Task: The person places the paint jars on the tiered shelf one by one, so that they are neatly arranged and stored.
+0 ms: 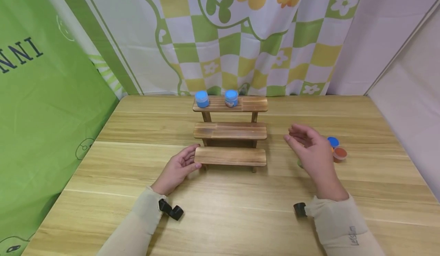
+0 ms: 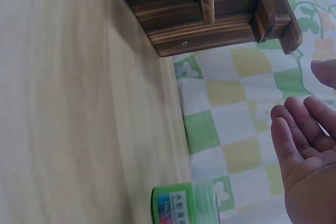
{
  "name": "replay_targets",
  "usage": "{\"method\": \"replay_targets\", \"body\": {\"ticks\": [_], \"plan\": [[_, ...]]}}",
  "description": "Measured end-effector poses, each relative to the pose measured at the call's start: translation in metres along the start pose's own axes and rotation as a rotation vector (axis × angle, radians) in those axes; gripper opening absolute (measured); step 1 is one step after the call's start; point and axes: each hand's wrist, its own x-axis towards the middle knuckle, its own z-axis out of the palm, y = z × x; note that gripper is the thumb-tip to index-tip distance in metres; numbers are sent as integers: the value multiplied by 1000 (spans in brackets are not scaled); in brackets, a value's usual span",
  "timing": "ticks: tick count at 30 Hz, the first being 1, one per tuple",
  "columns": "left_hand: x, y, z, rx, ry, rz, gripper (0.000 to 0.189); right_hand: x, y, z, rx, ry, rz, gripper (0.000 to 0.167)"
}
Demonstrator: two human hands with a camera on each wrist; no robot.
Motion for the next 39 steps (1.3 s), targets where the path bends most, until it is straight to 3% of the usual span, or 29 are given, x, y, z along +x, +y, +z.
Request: {"method": "replay_targets", "body": {"ticks": [6, 21, 26, 29, 39], "plan": [[1, 0, 0, -8, -2, 5, 65, -3, 10, -5, -16, 19, -3, 42], [0, 1, 0, -5, 0, -4, 65, -13, 27, -18, -12, 49, 95, 42], [-1, 2, 0, 9, 7, -14, 65, -14, 31, -21, 39, 53, 110, 39], [-1, 3, 0, 13, 10, -16, 65, -15, 32, -21, 85, 75, 118, 35], [-2, 3, 1, 7, 6, -16, 66, -20, 42, -33, 24, 161, 167, 37]]}}
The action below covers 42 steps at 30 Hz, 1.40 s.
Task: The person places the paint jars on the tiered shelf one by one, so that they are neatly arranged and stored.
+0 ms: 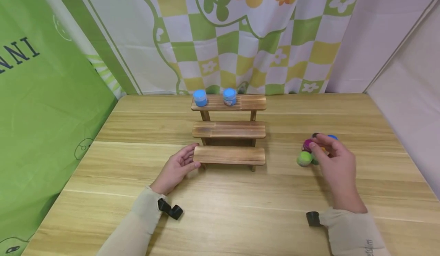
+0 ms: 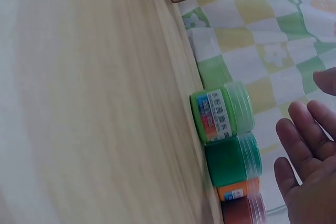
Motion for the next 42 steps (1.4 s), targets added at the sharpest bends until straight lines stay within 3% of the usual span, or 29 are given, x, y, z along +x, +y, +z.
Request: {"method": "replay_targets", "body": {"ticks": [9, 16, 19, 23, 29, 36, 42], "plan": [[0, -1, -1, 20, 7, -1, 67, 4, 5, -13, 36, 77, 131, 37], [1, 0, 0, 30, 16, -16, 66, 2, 13, -20, 307, 150, 263, 38], [1, 0, -1, 41, 28, -16, 66, 4, 18, -19, 322, 191, 287, 35], [1, -1, -2, 38, 14, -3, 66, 6, 25, -20, 228, 236, 332, 38], [1, -3, -2, 4, -19, 21, 68, 10, 35, -24, 81, 227, 356, 45], [2, -6, -3, 0, -19, 33, 69, 14, 45, -27, 109, 117, 361, 59], [2, -6, -3, 5, -17, 32, 68, 16, 53, -31, -100, 36, 349, 65]]}}
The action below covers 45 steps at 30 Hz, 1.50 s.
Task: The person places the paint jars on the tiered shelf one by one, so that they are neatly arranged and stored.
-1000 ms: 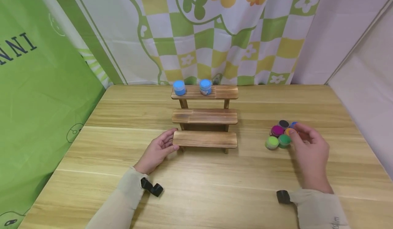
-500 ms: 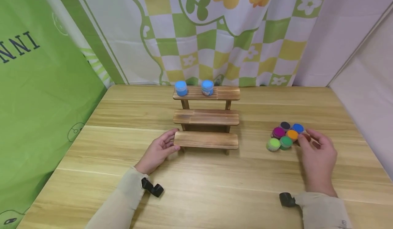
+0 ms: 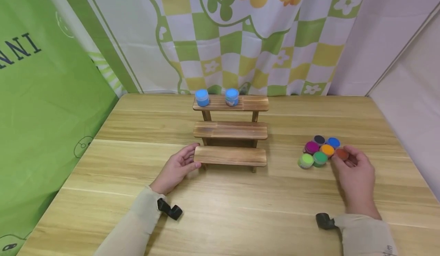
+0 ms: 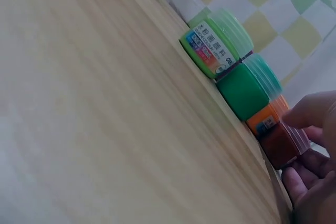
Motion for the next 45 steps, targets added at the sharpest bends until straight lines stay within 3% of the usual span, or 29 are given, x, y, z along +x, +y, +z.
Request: {"method": "replay_targets", "body": {"ticks": [6, 16, 21, 28, 34, 39, 45], "plan": [[-1, 5, 1, -1, -4, 5, 65, 0, 0, -2, -104, -6, -17, 67], [-1, 6, 2, -11, -3, -6, 64, 0, 2, -2, -64, 25, 4, 69], [-1, 6, 3, -4, 1, -11, 65, 1, -1, -1, 53, 93, 67, 67], [-2, 5, 2, 18, 9, -14, 66, -1, -5, 0, 372, 168, 100, 57], [-1, 4, 1, 6, 8, -13, 67, -2, -8, 1, 551, 214, 61, 46], [0, 4, 1, 9, 4, -11, 67, -5, -11, 2, 625, 239, 19, 43], [0, 6, 2, 10, 7, -13, 66, -9, -12, 7, 699, 267, -89, 35]]}}
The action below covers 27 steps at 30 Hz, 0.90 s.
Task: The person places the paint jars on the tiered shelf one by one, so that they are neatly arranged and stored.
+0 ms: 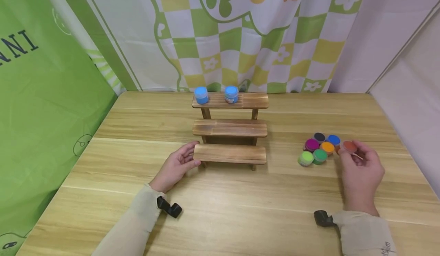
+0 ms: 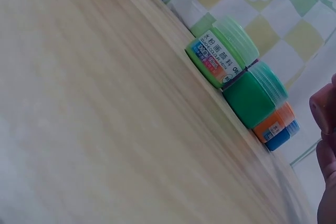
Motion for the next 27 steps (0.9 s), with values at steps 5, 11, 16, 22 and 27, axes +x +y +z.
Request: {"method": "replay_targets", "body": {"ticks": [5, 11, 16, 22, 27], "plan": [[1, 0, 0, -2, 5, -5, 65, -1, 1, 3, 15, 2, -40, 34], [2, -2, 1, 10, 6, -5, 66, -4, -4, 8, 27, -26, -81, 35], [2, -2, 2, -7, -6, 1, 65, -8, -12, 17, 57, -71, -93, 37], [1, -1, 1, -8, -9, 7, 65, -15, -21, 33, -10, -108, -95, 34], [0, -2, -1, -5, -7, -1, 65, -21, -21, 47, -36, -180, -183, 34]]}}
